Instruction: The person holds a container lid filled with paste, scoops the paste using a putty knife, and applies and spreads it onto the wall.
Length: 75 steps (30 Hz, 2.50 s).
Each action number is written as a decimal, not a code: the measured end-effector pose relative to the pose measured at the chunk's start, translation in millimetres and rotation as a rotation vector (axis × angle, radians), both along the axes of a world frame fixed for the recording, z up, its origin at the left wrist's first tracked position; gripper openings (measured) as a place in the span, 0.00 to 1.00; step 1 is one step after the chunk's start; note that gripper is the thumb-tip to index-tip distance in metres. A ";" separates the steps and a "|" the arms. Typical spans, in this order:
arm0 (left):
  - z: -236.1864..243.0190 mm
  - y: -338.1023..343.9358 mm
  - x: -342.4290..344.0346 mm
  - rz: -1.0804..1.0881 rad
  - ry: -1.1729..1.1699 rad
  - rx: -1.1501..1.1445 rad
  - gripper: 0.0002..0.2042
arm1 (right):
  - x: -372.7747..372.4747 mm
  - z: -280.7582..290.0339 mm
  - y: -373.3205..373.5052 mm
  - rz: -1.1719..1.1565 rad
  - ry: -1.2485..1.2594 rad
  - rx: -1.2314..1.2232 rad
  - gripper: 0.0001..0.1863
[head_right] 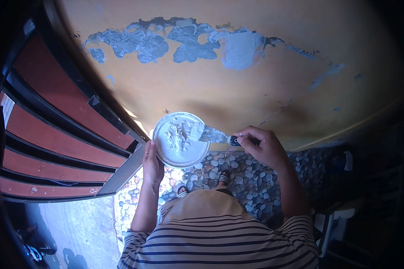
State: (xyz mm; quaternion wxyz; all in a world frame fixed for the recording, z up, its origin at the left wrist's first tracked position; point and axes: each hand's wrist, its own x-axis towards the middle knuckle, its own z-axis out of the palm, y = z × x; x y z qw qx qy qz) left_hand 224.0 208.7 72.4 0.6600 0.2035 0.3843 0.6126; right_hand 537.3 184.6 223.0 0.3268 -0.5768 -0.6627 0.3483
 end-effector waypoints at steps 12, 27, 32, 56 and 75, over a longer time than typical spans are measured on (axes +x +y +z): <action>-43.6 41.0 15.8 -0.038 -0.017 -0.023 0.13 | -5.3 -74.4 31.9 -0.008 -0.015 -0.211 0.11; -33.7 40.7 27.7 -0.041 -0.001 0.008 0.13 | 30.3 -79.7 45.6 -0.003 0.079 -0.158 0.10; -29.1 37.1 30.7 -0.029 -0.020 0.013 0.12 | 23.8 -81.9 52.1 0.051 0.059 -0.146 0.09; 91.1 15.2 60.1 -0.021 -0.083 -0.011 0.11 | 26.3 28.0 12.7 -0.083 0.648 -0.145 0.10; 126.0 -15.6 43.3 0.006 -0.042 -0.032 0.13 | 3.9 60.2 92.0 -0.381 -0.193 1.076 0.19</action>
